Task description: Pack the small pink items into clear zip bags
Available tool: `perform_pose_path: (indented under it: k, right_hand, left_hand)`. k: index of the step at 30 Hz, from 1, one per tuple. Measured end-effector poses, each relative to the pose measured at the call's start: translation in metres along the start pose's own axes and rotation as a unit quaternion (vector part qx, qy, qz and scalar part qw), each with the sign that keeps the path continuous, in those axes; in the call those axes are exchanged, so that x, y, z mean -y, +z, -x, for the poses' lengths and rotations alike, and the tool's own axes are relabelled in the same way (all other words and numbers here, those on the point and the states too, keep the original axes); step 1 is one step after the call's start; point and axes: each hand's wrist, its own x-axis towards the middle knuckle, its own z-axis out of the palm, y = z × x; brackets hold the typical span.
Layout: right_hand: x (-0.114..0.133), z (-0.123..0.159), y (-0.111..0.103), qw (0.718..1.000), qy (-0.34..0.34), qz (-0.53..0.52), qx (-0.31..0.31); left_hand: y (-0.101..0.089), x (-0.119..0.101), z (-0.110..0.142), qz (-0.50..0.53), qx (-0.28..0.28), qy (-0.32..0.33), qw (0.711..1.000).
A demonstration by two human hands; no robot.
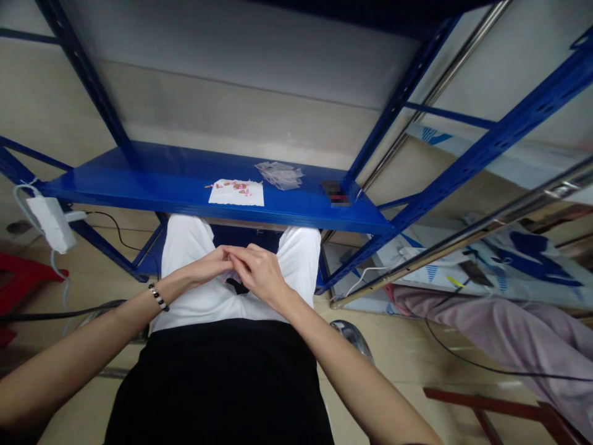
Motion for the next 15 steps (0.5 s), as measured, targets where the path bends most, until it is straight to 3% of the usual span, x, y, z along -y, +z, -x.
perform_pose_path:
  k: [4,8,15]
  right_hand:
    - [0.005,-0.002,-0.003,0.999,-0.023,0.018,0.022]
    - [0.013,-0.001,-0.006,0.999,-0.009,0.023,0.031]
    - [0.013,-0.001,-0.007,0.999,-0.001,0.034,-0.034]
  left_hand:
    - [-0.004,0.01,0.0,0.039,-0.016,0.016,0.999]
    - [0.001,0.006,0.005,0.105,0.009,-0.001,0.994]
    - [-0.011,-0.016,0.007,0.205,0.09,-0.035,0.974]
